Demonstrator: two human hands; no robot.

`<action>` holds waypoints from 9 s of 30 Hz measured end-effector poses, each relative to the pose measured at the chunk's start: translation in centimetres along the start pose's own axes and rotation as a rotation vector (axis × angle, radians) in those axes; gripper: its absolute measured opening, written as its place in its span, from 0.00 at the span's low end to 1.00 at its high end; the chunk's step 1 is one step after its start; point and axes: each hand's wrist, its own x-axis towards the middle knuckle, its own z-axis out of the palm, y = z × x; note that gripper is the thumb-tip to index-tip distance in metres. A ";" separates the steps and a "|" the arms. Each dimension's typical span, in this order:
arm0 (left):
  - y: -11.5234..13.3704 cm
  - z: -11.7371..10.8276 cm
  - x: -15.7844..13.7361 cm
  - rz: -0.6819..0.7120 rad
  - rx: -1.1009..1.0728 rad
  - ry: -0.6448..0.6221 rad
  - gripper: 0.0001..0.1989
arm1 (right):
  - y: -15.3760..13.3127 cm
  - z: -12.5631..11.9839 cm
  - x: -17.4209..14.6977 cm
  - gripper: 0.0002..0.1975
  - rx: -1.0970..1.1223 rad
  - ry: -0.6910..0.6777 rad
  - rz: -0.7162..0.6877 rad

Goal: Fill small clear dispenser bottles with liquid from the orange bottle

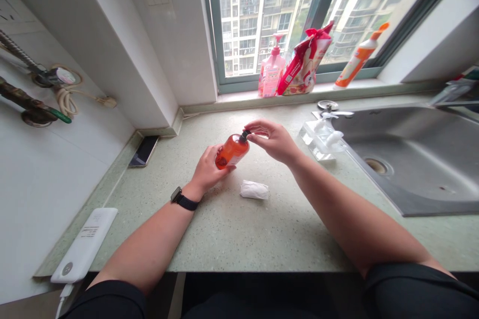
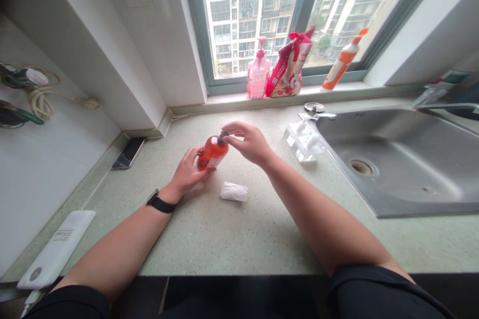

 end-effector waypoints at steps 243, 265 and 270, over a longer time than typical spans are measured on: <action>0.4 0.4 0.3 -0.062 -0.096 -0.098 0.12 | -3.5 -6.8 1.2 0.12 -0.656 0.415 -0.172; 0.3 0.3 0.3 -0.094 -0.081 -0.099 0.13 | 0.0 -11.9 2.5 0.11 -1.044 0.145 0.242; -0.2 0.3 0.3 -0.092 -0.087 -0.042 0.18 | -2.8 -8.7 1.8 0.12 -0.964 0.068 0.154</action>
